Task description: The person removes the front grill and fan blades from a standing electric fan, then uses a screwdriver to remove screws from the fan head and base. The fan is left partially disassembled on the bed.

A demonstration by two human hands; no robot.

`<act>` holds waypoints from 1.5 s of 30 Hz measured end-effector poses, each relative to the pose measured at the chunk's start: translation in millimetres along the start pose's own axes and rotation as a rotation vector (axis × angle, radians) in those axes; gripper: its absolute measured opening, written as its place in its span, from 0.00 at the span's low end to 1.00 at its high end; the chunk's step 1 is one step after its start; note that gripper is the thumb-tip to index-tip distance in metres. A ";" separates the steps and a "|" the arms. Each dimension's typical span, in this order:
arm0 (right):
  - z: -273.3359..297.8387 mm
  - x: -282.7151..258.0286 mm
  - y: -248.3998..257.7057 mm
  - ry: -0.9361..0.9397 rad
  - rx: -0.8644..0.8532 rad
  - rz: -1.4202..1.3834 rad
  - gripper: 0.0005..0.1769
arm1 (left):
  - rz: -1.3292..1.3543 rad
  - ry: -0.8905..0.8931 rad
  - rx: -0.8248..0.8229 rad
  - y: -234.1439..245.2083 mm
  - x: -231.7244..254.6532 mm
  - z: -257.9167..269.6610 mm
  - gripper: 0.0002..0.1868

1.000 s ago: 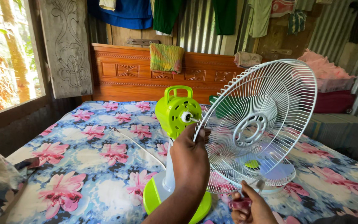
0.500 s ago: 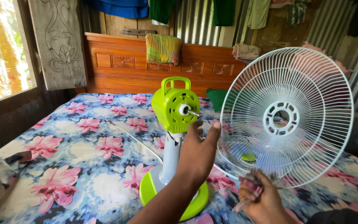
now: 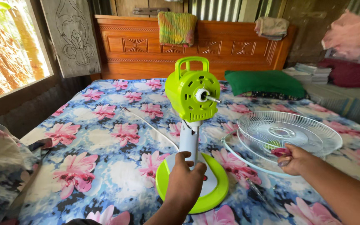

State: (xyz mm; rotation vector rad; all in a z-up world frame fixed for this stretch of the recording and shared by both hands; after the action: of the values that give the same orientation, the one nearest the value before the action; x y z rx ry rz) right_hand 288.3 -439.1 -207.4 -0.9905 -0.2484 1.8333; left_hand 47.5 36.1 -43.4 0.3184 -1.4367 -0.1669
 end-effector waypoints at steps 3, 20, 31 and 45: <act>-5.9 3.8 12.4 0.028 0.008 -0.026 0.23 | -0.016 0.058 -0.001 1.9 -11.6 -7.1 0.33; 12.4 -26.0 4.0 0.295 -0.042 0.086 0.08 | -0.076 0.020 0.003 -13.5 -50.7 0.2 0.33; 30.0 52.8 12.4 0.090 -0.114 0.725 0.22 | -0.211 0.052 0.034 -11.6 -104.8 -23.8 0.33; 123.8 199.8 -23.1 0.181 -0.305 1.188 0.22 | 0.545 0.673 -0.117 -9.5 -221.9 -79.1 0.25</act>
State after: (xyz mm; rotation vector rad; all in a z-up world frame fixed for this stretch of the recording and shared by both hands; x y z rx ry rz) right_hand 180.7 -229.1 -218.2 -1.7241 0.2576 2.7711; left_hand 97.1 103.3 -263.9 -0.1202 -0.7971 0.2801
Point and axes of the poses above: each hand's wrist, its own z-axis away from the middle knuckle, its own y-axis out of the back of the hand, x = y × z, the point moved 4 cm from there along -z, towards the middle knuckle, and after that the axes turned 6 degrees about -z, right-handed, at the moved point
